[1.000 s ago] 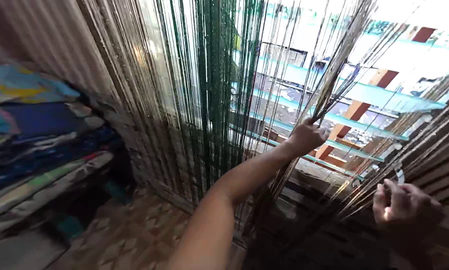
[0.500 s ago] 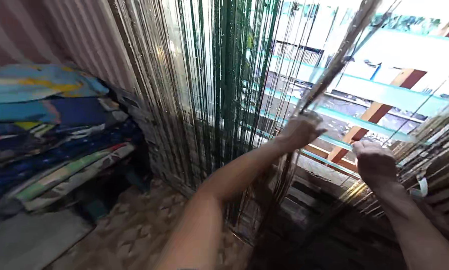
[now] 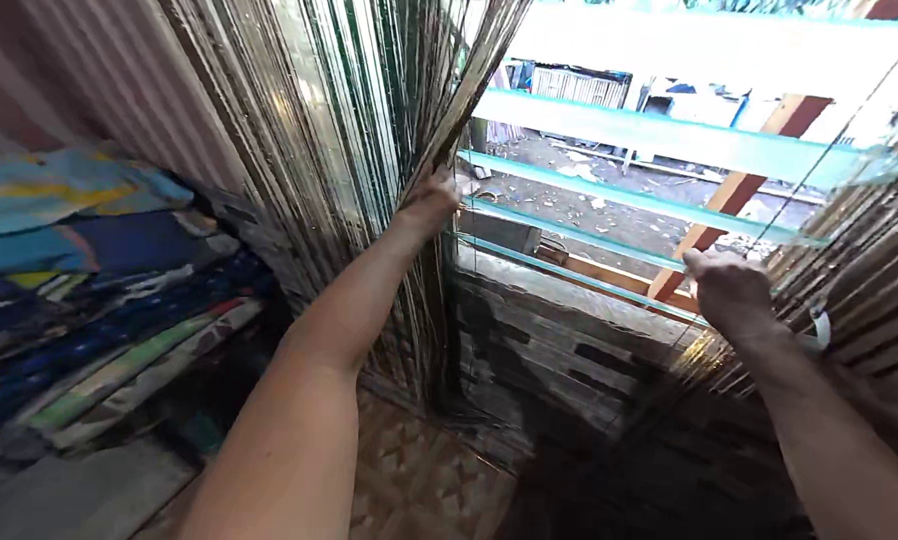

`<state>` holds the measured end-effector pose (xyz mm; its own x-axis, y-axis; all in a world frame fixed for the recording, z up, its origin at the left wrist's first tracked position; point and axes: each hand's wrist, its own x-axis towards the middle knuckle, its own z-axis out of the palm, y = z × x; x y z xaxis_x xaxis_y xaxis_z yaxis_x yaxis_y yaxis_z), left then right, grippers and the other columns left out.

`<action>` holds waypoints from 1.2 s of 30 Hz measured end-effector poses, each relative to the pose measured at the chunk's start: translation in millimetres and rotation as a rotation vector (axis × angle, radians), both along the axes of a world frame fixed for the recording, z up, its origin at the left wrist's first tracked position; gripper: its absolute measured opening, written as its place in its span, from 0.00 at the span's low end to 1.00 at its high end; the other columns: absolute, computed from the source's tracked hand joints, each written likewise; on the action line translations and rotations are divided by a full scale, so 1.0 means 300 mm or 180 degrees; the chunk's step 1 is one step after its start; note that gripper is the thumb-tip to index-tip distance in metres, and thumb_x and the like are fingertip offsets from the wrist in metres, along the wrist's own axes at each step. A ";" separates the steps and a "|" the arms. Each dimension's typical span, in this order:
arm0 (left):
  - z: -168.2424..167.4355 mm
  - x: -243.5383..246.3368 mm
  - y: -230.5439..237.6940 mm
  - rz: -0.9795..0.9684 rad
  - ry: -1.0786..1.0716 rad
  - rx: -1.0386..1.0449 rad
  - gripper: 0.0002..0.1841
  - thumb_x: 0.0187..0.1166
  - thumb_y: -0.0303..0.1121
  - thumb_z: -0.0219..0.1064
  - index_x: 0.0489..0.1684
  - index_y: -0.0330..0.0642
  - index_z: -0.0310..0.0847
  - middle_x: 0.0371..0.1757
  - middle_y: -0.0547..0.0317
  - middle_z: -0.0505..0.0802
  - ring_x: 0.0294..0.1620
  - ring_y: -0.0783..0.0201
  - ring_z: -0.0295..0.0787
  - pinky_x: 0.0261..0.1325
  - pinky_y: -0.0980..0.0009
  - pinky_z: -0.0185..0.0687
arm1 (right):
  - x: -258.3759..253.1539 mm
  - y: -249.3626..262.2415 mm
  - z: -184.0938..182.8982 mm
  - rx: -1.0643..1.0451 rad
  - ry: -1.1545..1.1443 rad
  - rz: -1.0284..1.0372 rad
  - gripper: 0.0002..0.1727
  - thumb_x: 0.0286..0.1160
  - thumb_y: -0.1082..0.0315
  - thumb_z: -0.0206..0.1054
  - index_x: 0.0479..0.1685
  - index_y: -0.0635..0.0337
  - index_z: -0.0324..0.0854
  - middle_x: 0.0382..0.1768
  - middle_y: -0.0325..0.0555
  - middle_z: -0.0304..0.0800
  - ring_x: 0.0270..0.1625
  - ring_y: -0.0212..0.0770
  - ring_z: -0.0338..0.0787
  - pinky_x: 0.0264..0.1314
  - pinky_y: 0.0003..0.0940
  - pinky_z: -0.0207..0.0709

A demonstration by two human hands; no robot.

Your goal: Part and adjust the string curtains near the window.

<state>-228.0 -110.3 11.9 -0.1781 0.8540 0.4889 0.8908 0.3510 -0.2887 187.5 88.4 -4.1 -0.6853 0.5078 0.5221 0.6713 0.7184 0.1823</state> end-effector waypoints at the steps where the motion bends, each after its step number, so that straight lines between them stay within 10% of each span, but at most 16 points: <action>1: 0.018 0.016 -0.003 0.0226 -0.0173 -0.0107 0.13 0.78 0.18 0.64 0.58 0.25 0.84 0.63 0.28 0.88 0.76 0.27 0.75 0.83 0.30 0.57 | -0.002 -0.005 0.003 -0.0064 -0.0034 -0.0033 0.09 0.74 0.79 0.68 0.50 0.64 0.87 0.40 0.66 0.90 0.49 0.71 0.90 0.47 0.69 0.78; 4: 0.036 0.010 0.012 0.0523 -0.0370 -0.0306 0.12 0.81 0.15 0.58 0.57 0.19 0.83 0.62 0.26 0.87 0.76 0.28 0.75 0.79 0.38 0.69 | -0.005 -0.007 -0.004 0.0007 0.0014 -0.0025 0.09 0.75 0.80 0.68 0.50 0.66 0.86 0.41 0.67 0.90 0.50 0.72 0.90 0.48 0.69 0.78; 22: 0.015 -0.065 0.000 0.0234 0.0775 -0.0451 0.11 0.79 0.12 0.57 0.50 0.19 0.84 0.55 0.27 0.89 0.70 0.28 0.80 0.81 0.32 0.61 | -0.018 -0.002 -0.052 0.0304 0.0219 -0.0072 0.09 0.72 0.83 0.65 0.47 0.69 0.85 0.40 0.67 0.89 0.50 0.70 0.90 0.50 0.68 0.77; 36: 0.094 -0.094 -0.054 0.0176 0.0095 -0.0233 0.10 0.73 0.25 0.74 0.51 0.36 0.91 0.54 0.39 0.94 0.70 0.30 0.80 0.78 0.24 0.56 | -0.007 0.039 -0.092 0.0667 0.0418 0.0198 0.11 0.68 0.85 0.67 0.47 0.67 0.87 0.41 0.66 0.90 0.50 0.71 0.90 0.46 0.68 0.76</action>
<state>-256.3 -126.4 40.2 -0.2121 0.8769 0.4314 0.8612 0.3764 -0.3415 185.3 100.3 -31.6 -0.6311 0.3381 0.6982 0.6548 0.7148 0.2457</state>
